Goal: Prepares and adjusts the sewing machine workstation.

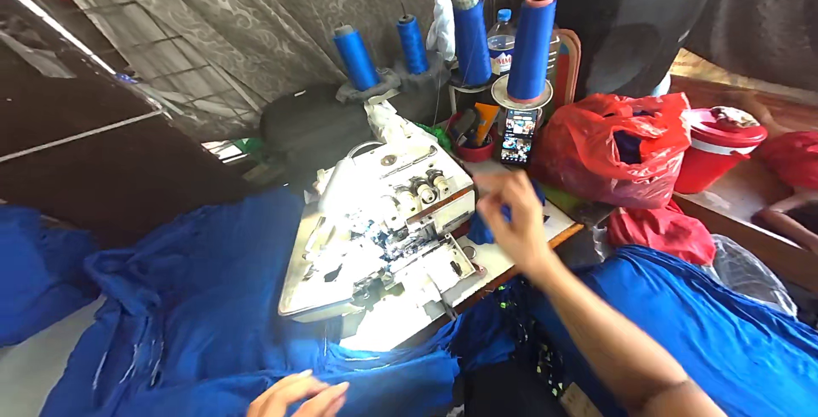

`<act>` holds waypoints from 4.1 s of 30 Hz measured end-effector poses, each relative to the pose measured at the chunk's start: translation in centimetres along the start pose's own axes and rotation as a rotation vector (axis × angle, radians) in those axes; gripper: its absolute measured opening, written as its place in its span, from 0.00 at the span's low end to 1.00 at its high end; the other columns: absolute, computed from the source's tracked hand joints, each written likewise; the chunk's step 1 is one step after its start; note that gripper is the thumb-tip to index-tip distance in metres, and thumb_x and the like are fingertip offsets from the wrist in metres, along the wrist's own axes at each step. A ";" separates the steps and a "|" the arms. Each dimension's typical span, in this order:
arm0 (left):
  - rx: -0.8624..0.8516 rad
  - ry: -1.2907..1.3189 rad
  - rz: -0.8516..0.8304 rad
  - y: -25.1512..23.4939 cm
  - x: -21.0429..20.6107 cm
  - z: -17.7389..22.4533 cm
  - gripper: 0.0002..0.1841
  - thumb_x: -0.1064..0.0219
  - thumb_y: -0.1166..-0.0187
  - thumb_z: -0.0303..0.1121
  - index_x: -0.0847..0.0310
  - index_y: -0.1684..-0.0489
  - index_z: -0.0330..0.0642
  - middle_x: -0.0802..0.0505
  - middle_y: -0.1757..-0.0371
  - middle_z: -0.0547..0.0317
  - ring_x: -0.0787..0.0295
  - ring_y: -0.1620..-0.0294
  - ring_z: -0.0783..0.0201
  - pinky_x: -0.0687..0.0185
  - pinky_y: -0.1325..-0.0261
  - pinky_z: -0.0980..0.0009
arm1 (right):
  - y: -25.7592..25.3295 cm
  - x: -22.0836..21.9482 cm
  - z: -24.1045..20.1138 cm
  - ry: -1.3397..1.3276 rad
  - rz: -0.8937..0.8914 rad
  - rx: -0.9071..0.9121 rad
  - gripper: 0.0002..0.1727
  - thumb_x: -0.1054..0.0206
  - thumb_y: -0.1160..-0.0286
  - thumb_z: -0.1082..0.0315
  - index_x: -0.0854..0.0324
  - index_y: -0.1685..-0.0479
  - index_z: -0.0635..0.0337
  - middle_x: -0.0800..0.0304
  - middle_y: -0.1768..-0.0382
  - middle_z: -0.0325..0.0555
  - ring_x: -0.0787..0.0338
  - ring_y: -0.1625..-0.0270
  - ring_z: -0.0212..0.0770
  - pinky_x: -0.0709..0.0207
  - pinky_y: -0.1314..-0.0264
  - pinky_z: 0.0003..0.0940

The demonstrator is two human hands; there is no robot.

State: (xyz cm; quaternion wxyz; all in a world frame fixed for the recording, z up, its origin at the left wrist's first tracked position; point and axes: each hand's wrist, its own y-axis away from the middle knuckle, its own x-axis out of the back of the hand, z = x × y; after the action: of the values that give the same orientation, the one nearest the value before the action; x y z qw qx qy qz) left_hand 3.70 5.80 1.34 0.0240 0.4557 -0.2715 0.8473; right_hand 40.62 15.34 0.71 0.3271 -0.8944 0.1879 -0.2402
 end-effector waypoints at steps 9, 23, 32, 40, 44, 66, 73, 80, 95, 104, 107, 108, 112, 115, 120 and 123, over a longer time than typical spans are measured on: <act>-0.328 0.145 0.222 -2.4 -2.1 2.6 0.03 0.26 0.23 0.46 0.10 0.63 0.65 0.18 0.58 0.73 0.28 0.40 0.75 0.43 0.28 0.74 | 8.3 -6.7 -8.7 -0.995 -0.938 -0.112 0.26 0.50 0.07 0.59 0.26 0.23 0.69 0.07 0.56 0.48 0.17 0.68 0.25 0.26 0.68 0.20; -0.209 0.060 0.303 -1.5 -2.3 1.0 0.11 0.33 0.17 0.44 0.10 0.66 0.53 0.15 0.59 0.65 0.26 0.40 0.66 0.43 0.29 0.65 | 9.4 -9.2 -10.5 -0.769 -0.579 -0.310 0.05 0.33 0.20 0.72 0.12 0.60 0.63 0.09 0.69 0.33 0.13 0.69 0.20 0.19 0.65 0.16; -0.204 -0.014 0.251 -2.3 -3.5 0.2 0.17 0.45 0.11 0.40 0.13 0.67 0.47 0.15 0.66 0.62 0.24 0.44 0.60 0.42 0.31 0.61 | 9.6 -10.1 -10.0 -0.544 -0.454 -0.124 0.08 0.30 0.22 0.67 0.09 0.60 0.63 0.10 0.65 0.37 0.17 0.67 0.20 0.22 0.63 0.14; -0.242 0.050 0.300 -3.3 -3.2 0.6 0.18 0.50 0.10 0.38 0.22 0.72 0.45 0.19 0.70 0.61 0.25 0.51 0.63 0.43 0.33 0.65 | 10.0 -9.6 -9.3 -0.458 -0.362 -0.105 0.08 0.28 0.24 0.63 0.07 0.61 0.57 0.15 0.55 0.41 0.20 0.62 0.19 0.23 0.61 0.11; -0.234 0.220 0.331 -4.1 -2.4 0.8 0.16 0.49 0.11 0.37 0.23 0.71 0.43 0.20 0.64 0.61 0.25 0.47 0.67 0.36 0.34 0.71 | 10.0 -9.3 -9.3 -0.488 -0.342 -0.070 0.08 0.28 0.24 0.64 0.08 0.60 0.59 0.16 0.52 0.44 0.18 0.60 0.19 0.21 0.59 0.11; 0.068 -0.169 0.277 -13.7 1.8 -6.1 0.23 0.49 0.08 0.40 0.19 0.45 0.23 0.11 0.50 0.25 0.16 0.44 0.27 0.26 0.38 0.31 | 6.5 -0.1 -0.2 -0.157 0.014 -0.218 0.16 0.32 0.22 0.68 0.14 0.38 0.61 0.10 0.44 0.50 0.09 0.57 0.36 0.11 0.55 0.34; 0.043 0.031 0.095 -16.2 -3.7 -4.3 0.06 0.31 0.24 0.27 0.07 0.62 0.38 0.05 0.56 0.46 0.11 0.46 0.45 0.21 0.37 0.45 | 7.4 5.6 2.7 -0.103 0.165 -0.279 0.20 0.38 0.19 0.67 0.24 0.35 0.74 0.13 0.47 0.42 0.13 0.61 0.23 0.15 0.58 0.22; 0.011 0.127 0.060 -16.2 -6.0 -5.4 0.07 0.27 0.28 0.25 0.09 0.55 0.39 0.06 0.57 0.49 0.10 0.53 0.54 0.16 0.43 0.53 | 10.1 7.4 3.9 -0.084 0.232 -0.380 0.18 0.38 0.21 0.70 0.24 0.37 0.72 0.16 0.58 0.31 0.16 0.69 0.17 0.18 0.66 0.14; 0.063 -0.070 -0.098 -16.7 -6.5 -7.5 0.09 0.25 0.25 0.38 0.06 0.63 0.42 0.06 0.51 0.47 0.14 0.39 0.47 0.25 0.28 0.47 | 8.9 4.0 3.1 0.011 0.173 -0.369 0.15 0.38 0.24 0.71 0.18 0.46 0.74 0.16 0.55 0.41 0.17 0.68 0.16 0.20 0.64 0.12; 0.105 -0.142 -0.169 -17.9 -7.6 -7.7 0.13 0.25 0.26 0.43 0.08 0.64 0.42 0.09 0.47 0.46 0.17 0.36 0.45 0.26 0.30 0.46 | 8.9 3.4 3.1 0.060 0.164 -0.394 0.15 0.37 0.24 0.70 0.16 0.47 0.73 0.16 0.55 0.43 0.17 0.67 0.17 0.21 0.64 0.11; 0.097 -0.141 -0.172 -18.0 -8.0 -7.4 0.12 0.25 0.26 0.41 0.08 0.59 0.41 0.09 0.47 0.44 0.16 0.37 0.44 0.26 0.29 0.46 | 9.0 3.5 3.2 0.053 0.172 -0.391 0.14 0.37 0.24 0.71 0.15 0.47 0.72 0.17 0.55 0.43 0.17 0.67 0.18 0.20 0.64 0.11; 0.090 -0.142 -0.160 -18.0 -8.1 -7.2 0.11 0.26 0.26 0.39 0.08 0.57 0.41 0.08 0.48 0.45 0.15 0.38 0.44 0.26 0.28 0.45 | 9.1 3.7 3.2 0.047 0.176 -0.389 0.14 0.37 0.25 0.71 0.15 0.47 0.72 0.16 0.55 0.43 0.16 0.68 0.18 0.20 0.64 0.11; 0.055 -0.184 -0.176 -18.0 -8.1 -6.7 0.08 0.27 0.25 0.36 0.09 0.61 0.41 0.08 0.52 0.46 0.13 0.42 0.45 0.24 0.31 0.45 | 9.5 4.2 3.5 0.062 0.180 -0.413 0.14 0.37 0.24 0.71 0.15 0.48 0.72 0.16 0.55 0.43 0.17 0.68 0.18 0.21 0.65 0.11; 0.034 -0.122 -0.197 -18.0 -8.2 -7.4 0.09 0.27 0.24 0.36 0.09 0.59 0.40 0.08 0.51 0.46 0.13 0.43 0.46 0.23 0.32 0.46 | 9.8 5.1 4.1 0.091 0.165 -0.437 0.13 0.38 0.22 0.71 0.16 0.46 0.71 0.13 0.56 0.42 0.15 0.68 0.19 0.19 0.66 0.14; 0.055 0.092 0.033 -16.9 -6.6 -7.2 0.09 0.24 0.29 0.27 0.11 0.58 0.31 0.08 0.53 0.40 0.10 0.48 0.46 0.18 0.39 0.47 | 9.7 6.1 3.7 0.104 0.195 -0.416 0.14 0.37 0.23 0.71 0.16 0.47 0.73 0.15 0.56 0.42 0.16 0.67 0.18 0.19 0.63 0.13; 0.006 0.102 0.148 -16.7 -7.0 -8.1 0.04 0.26 0.31 0.23 0.13 0.68 0.29 0.08 0.57 0.38 0.10 0.51 0.44 0.16 0.43 0.46 | 9.5 6.4 3.8 0.114 0.206 -0.393 0.13 0.36 0.25 0.72 0.16 0.49 0.73 0.15 0.56 0.43 0.17 0.68 0.17 0.20 0.64 0.12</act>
State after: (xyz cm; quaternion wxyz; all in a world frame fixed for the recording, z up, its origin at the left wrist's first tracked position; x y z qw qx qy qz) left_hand 6.45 25.30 -0.35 -0.0265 0.3907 -0.3004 0.8697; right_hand 46.23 7.28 -6.28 0.1579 -0.9021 0.3395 -0.2146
